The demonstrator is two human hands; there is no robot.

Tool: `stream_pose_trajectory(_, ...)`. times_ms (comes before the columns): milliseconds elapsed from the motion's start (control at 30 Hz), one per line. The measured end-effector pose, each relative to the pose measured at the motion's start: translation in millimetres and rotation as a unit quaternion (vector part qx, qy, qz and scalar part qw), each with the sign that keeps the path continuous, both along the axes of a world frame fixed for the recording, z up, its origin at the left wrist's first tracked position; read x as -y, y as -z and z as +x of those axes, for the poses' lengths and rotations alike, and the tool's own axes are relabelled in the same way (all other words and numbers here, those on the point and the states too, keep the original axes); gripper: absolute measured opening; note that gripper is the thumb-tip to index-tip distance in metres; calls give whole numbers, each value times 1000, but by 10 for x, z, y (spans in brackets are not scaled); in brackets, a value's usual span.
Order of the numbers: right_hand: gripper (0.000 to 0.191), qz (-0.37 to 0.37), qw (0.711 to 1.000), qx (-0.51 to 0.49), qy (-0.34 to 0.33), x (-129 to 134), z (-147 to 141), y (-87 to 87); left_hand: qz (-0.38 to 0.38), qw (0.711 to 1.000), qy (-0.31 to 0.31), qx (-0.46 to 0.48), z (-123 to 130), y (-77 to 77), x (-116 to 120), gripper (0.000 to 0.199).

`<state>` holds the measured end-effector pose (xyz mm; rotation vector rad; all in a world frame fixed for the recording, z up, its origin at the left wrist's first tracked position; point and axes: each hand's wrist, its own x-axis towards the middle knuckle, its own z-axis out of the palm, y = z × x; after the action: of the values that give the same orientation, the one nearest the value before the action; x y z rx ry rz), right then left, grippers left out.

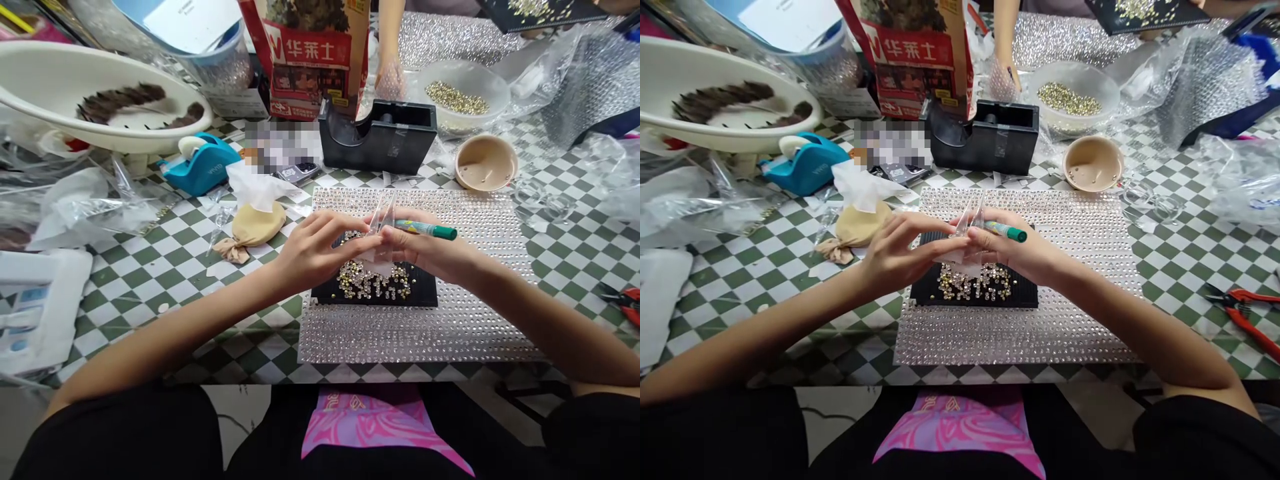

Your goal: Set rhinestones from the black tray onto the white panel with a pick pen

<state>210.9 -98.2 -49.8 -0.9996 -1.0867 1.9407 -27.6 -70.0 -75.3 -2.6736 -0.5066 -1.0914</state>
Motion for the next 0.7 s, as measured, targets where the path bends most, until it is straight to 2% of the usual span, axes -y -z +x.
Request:
stream_pose_trajectory(233, 47, 16, 999, 21, 20, -37, -81, 19, 2, 998, 0, -62, -155, 43, 85, 41)
stream_pose_trajectory(333, 46, 28, 999, 37, 21, -47, -114, -16, -13, 996, -12, -87, -230, 42, 135, 52)
stream_pose_trajectory(433, 47, 34, 998, 55, 18, -44, -171, -39, -38, 994, -26, -97, -276, 40, 209, 53)
stream_pose_trajectory(600, 51, 52, 996, 64, 24, -46, -415, -21, -134, 988, -75, -29, -282, 57, 285, 36)
stream_pose_trajectory(700, 53, 132, 985, 112, 12, -79, -617, -41, -195, 975, -97, 40, -263, 136, 188, 46)
